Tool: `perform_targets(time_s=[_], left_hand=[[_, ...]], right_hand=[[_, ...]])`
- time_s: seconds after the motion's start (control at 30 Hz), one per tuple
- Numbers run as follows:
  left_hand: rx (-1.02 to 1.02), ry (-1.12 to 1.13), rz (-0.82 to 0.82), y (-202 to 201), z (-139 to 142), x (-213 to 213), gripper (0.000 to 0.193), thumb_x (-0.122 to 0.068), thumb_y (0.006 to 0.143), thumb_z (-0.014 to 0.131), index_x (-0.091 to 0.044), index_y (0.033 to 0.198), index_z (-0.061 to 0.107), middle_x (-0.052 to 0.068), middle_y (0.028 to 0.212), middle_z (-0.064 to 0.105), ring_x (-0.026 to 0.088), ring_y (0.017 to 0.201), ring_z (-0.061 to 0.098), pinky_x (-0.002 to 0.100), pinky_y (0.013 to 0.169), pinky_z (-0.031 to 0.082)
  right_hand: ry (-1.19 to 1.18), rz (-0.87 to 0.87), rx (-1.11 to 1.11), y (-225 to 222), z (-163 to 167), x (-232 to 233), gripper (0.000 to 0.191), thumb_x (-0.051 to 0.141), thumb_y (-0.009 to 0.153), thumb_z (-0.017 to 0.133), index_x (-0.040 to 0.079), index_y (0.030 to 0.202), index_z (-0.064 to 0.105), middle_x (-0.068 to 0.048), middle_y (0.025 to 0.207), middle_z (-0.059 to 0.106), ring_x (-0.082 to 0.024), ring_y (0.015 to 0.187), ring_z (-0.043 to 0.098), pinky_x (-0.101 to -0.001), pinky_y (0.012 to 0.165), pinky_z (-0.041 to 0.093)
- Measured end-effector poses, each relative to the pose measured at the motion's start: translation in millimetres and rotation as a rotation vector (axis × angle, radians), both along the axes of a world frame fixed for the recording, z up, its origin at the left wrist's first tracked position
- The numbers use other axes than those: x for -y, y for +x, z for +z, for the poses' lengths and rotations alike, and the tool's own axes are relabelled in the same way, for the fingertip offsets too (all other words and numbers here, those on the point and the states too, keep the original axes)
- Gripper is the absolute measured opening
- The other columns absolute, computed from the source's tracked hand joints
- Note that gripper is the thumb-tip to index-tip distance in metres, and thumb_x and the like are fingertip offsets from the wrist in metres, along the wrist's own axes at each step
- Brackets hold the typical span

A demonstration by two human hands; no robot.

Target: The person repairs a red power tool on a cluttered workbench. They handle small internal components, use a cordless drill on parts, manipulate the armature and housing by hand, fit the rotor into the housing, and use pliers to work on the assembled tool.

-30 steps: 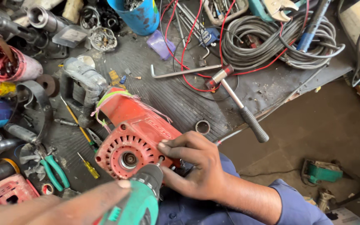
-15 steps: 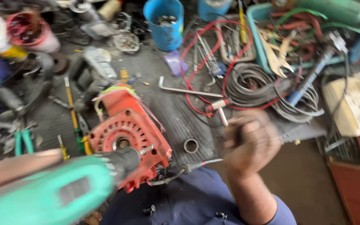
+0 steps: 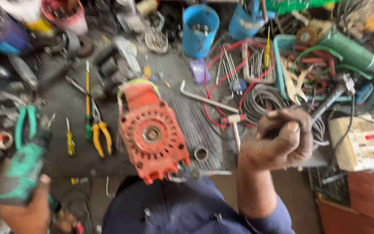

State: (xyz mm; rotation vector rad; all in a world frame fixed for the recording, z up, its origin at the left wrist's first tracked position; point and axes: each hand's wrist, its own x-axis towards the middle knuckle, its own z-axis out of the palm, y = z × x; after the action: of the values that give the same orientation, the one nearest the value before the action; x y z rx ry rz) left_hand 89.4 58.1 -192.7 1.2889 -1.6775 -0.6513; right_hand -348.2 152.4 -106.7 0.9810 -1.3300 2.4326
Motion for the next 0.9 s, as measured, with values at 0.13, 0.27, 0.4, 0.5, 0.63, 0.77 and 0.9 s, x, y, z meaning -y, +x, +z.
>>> perform_targets(time_s=[0.13,0.27,0.4,0.5,0.63,0.77,0.9], left_hand=[[0.191,-0.047,-0.001,16,-18,18,0.077,-0.006,0.071,0.076,-0.001,0.144,0.052,0.015,0.126,0.064,0.026,0.115,0.064,0.041,0.097,0.050],[0.674,-0.169,-0.006,43,-39,48,0.080,-0.010,0.072,0.081,-0.014,0.149,0.059,0.014,0.133,0.066,0.035,0.118,0.064,0.046,0.101,0.051],[0.747,-0.071,-0.150,82,-42,83,0.081,-0.015,0.067,0.081,-0.016,0.145,0.058,0.014,0.135,0.065,0.036,0.118,0.063,0.048,0.102,0.050],[0.773,-0.024,-0.229,112,-41,106,0.083,-0.019,0.064,0.083,-0.021,0.143,0.055,0.012,0.135,0.061,0.036,0.121,0.059,0.049,0.102,0.046],[0.789,-0.002,-0.293,137,-33,117,0.085,-0.022,0.066,0.083,-0.024,0.144,0.050,0.011,0.137,0.057,0.035,0.121,0.057,0.051,0.100,0.044],[0.748,0.086,-0.342,152,-25,140,0.082,-0.022,0.068,0.082,-0.024,0.143,0.050,0.012,0.139,0.055,0.037,0.120,0.057,0.049,0.102,0.045],[0.671,0.162,-0.432,168,-19,157,0.076,-0.022,0.071,0.081,-0.018,0.141,0.052,0.016,0.136,0.055,0.038,0.123,0.056,0.049,0.101,0.046]], right_hand=[[-0.016,-0.039,-0.003,26,0,13,0.027,0.017,0.107,0.053,-0.007,0.099,0.061,-0.014,0.077,0.060,-0.007,0.043,0.035,-0.0218,0.042,0.025],[0.001,-0.082,-0.037,60,-2,31,0.028,0.018,0.109,0.052,-0.007,0.100,0.061,-0.013,0.079,0.060,-0.008,0.045,0.036,-0.0214,0.043,0.024],[0.057,-0.060,0.006,105,10,41,0.027,0.018,0.109,0.053,-0.006,0.100,0.061,-0.012,0.076,0.061,-0.008,0.045,0.039,-0.0214,0.042,0.026],[0.135,-0.139,-0.150,136,35,57,0.037,0.024,0.115,0.053,-0.008,0.098,0.062,-0.013,0.076,0.061,-0.011,0.048,0.040,-0.0227,0.046,0.027],[0.147,-0.277,-0.052,181,68,77,0.036,0.030,0.105,0.054,-0.004,0.093,0.059,-0.007,0.079,0.057,-0.008,0.051,0.035,-0.0185,0.042,0.023],[0.620,-0.641,-0.323,279,73,67,0.037,0.027,0.117,0.032,-0.004,0.110,0.050,-0.002,0.077,0.042,-0.008,0.056,0.034,-0.0191,0.056,0.029],[0.514,-0.364,-0.247,337,63,87,0.040,0.031,0.123,0.042,-0.002,0.102,0.049,-0.006,0.084,0.048,-0.010,0.059,0.040,-0.0205,0.059,0.030]])
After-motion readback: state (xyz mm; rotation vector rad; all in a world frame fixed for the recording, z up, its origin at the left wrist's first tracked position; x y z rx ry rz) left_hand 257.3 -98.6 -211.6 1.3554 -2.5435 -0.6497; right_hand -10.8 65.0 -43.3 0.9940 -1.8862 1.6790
